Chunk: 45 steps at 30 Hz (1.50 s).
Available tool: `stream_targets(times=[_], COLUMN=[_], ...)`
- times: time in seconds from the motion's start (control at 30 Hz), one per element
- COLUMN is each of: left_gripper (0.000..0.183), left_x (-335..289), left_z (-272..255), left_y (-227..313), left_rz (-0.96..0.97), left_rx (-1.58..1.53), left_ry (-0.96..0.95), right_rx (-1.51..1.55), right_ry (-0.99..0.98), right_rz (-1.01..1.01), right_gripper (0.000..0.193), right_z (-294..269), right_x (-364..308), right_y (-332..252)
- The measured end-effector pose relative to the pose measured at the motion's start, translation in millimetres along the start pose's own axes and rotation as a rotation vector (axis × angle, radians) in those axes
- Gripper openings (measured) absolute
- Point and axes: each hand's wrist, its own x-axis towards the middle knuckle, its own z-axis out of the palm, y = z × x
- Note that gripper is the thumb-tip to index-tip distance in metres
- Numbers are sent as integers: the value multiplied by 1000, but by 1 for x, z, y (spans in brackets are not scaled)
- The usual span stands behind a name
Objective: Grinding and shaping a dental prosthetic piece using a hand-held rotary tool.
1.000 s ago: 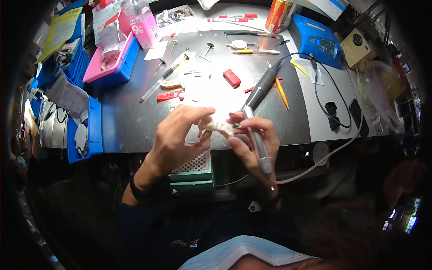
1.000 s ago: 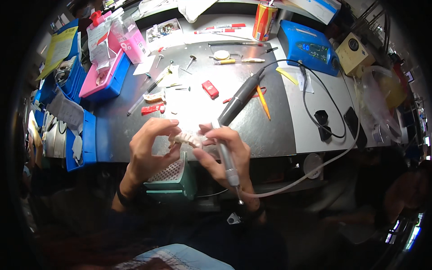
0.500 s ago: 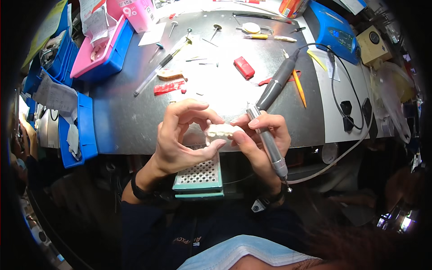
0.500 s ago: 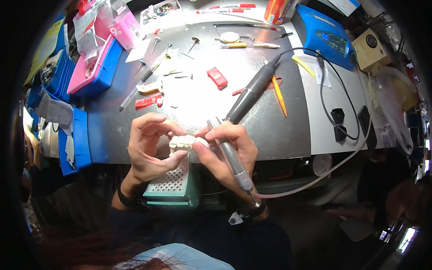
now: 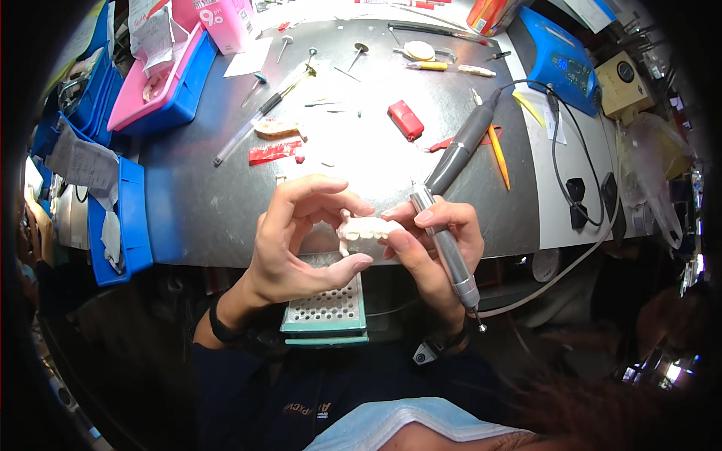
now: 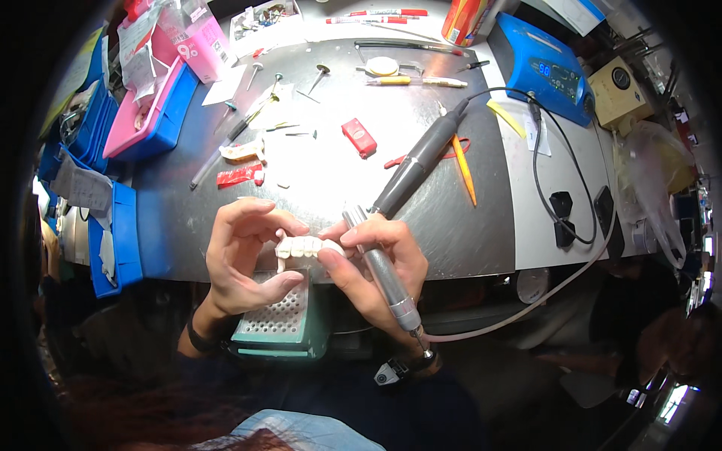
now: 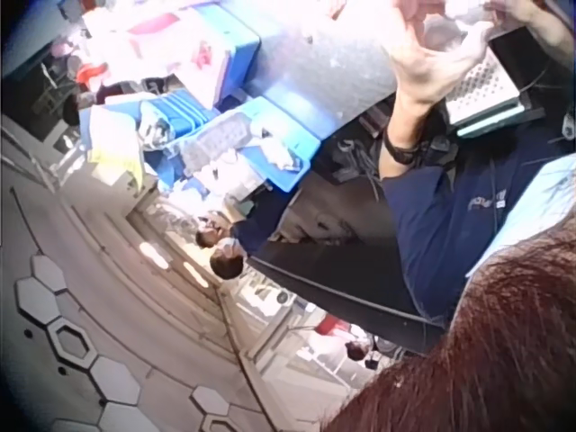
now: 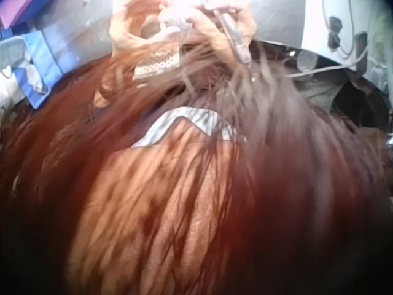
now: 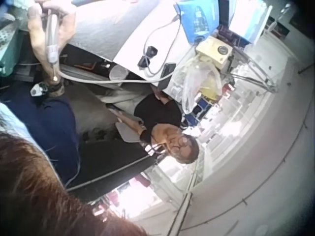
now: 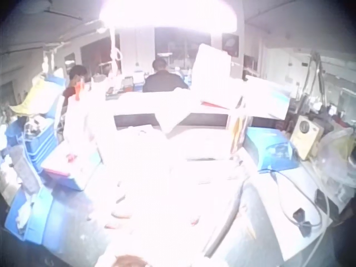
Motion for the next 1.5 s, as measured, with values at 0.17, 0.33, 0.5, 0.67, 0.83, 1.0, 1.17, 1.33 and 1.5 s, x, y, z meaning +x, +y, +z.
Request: stream_targets(times=[0.17,0.33,0.5,0.67,0.83,1.0,1.17,1.33,1.5], left_gripper=[70,68,67,65,54,35,27,21,20], left_x=[-1,0,2,1,-6,3,4,7,25], left_z=[0,1,0,-1,-2,-17,-28,-20,-11], left_y=[1,4,10,11,5,-10,3,15,17], left_rz=[-80,1,42,36,-69,-43,-253,-475,-324], left_rx=[-32,93,182,195,267,220,249,306,590], left_ry=[25,-6,-43,-70,22,-19,25,-6,-205], right_rx=[10,57,91,104,205,266,220,372,322], right_ry=[-6,44,69,61,98,297,287,390,642], right_rz=[-50,-121,-167,-203,-201,-387,-549,-166,-25], right_gripper=[36,38,38,37,33,22,47,31,31], right_z=[0,2,6,2,4,-19,-96,-92,-89], right_x=[0,-1,2,-2,-4,-8,-56,-61,-44], right_y=[2,4,5,11,14,-5,-63,-49,-23])
